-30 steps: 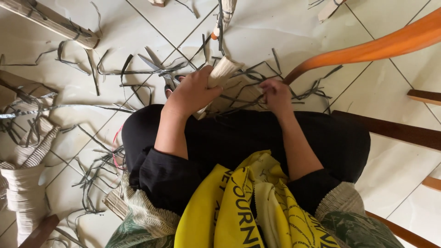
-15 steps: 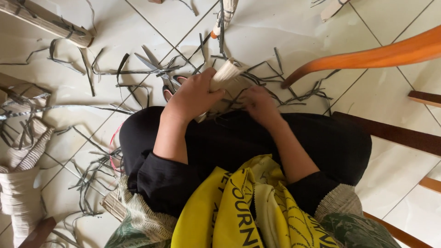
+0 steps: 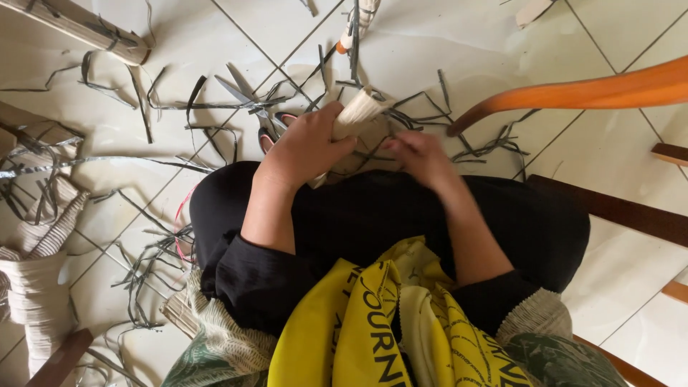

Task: Wrapping the legs of a wooden chair with corrugated cardboard and securing them with red plastic ties for protection during transport.

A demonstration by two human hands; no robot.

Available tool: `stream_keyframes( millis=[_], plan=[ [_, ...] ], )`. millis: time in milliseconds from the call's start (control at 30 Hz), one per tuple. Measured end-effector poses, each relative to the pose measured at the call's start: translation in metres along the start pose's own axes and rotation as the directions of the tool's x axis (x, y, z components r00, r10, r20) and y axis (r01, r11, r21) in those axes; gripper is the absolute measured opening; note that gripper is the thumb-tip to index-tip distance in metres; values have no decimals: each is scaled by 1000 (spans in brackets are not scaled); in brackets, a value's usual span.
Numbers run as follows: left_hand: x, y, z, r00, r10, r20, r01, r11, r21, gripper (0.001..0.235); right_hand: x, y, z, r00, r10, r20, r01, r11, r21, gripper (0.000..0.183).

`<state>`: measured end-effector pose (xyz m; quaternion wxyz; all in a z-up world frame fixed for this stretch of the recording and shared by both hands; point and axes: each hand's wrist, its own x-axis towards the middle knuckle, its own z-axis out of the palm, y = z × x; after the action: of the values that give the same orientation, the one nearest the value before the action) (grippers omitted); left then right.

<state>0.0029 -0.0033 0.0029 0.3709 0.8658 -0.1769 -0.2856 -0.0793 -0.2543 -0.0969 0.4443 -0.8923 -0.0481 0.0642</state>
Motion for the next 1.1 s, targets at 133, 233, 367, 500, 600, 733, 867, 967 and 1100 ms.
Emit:
stream_keyframes(
  millis=[133, 233, 367, 500, 600, 733, 867, 967, 1100],
  plan=[
    [-5, 10, 0, 996, 89, -21, -90, 995, -50, 43, -18, 0, -43, 964, 249, -92, -243, 967, 73, 15],
    [-20, 35, -1, 968, 244, -65, -252, 953, -166, 36, -35, -6, -64, 935, 321, -152, -299, 942, 152, 11],
    [-23, 46, 27, 894, 440, -87, -444, 842, -307, 34, -54, -35, -89, 956, 167, -242, -134, 980, 148, 27],
    [-29, 75, 60, 783, 611, -116, -599, 692, -402, 26, -82, -44, -114, 974, 72, -215, 47, 863, 502, 32],
    [-24, 98, 86, 734, 673, -89, -643, 648, -409, 26, -101, -45, -126, 985, -76, -154, 167, 615, 771, 45],
    [-27, 139, 100, 713, 690, -125, -667, 613, -423, 28, -124, -34, -142, 958, -209, -198, 274, 448, 851, 47],
    [-31, 176, 108, 719, 675, -169, -679, 628, -381, 29, -145, -23, -164, 933, -219, -285, 356, 454, 817, 50],
    [-29, 195, 124, 765, 589, -262, -644, 705, -297, 42, -161, -35, -184, 945, -140, -296, 322, 549, 771, 58],
    [-19, 206, 149, 811, 513, -282, -582, 755, -302, 48, -176, -33, -200, 943, -68, -325, 292, 637, 714, 59]
  ],
)
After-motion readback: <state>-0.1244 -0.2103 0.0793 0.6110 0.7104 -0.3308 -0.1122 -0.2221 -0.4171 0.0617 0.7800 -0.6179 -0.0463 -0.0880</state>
